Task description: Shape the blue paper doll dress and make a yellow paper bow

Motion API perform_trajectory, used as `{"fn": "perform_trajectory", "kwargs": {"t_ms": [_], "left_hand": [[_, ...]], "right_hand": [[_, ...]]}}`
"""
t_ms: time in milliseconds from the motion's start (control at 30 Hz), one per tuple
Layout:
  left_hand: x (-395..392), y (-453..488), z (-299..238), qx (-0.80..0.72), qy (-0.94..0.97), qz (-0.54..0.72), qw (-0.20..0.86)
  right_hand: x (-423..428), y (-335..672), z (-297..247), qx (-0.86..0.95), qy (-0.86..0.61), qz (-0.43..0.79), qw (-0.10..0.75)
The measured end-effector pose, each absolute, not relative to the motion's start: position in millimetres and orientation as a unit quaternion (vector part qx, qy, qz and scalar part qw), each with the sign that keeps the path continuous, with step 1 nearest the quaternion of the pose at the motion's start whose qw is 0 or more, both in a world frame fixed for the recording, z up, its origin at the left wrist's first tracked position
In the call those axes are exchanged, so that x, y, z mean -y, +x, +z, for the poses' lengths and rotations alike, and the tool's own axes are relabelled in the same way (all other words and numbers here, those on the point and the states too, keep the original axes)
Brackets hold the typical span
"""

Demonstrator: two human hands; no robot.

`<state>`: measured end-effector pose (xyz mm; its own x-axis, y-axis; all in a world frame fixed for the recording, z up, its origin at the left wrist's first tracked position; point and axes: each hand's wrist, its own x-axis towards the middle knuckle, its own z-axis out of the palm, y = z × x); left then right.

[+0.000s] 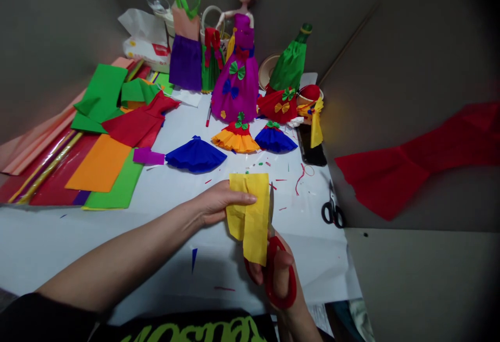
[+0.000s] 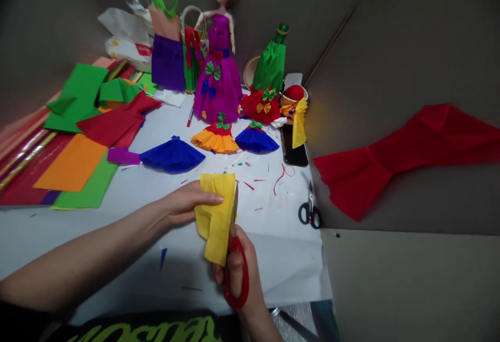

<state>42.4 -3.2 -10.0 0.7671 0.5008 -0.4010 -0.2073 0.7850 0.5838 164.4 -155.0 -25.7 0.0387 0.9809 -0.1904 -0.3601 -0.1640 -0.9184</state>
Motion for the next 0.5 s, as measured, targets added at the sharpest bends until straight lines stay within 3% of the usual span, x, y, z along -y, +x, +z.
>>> {"fn": "perform_trajectory", "kwargs": {"t_ms": [500], "left_hand": [[0.6,40.2,-12.6,-0.282,0.271,0.186,0.901]], "right_hand": [[157.6,172.3,-20.2,0.350,-0.510,0.611,0.494]]}}
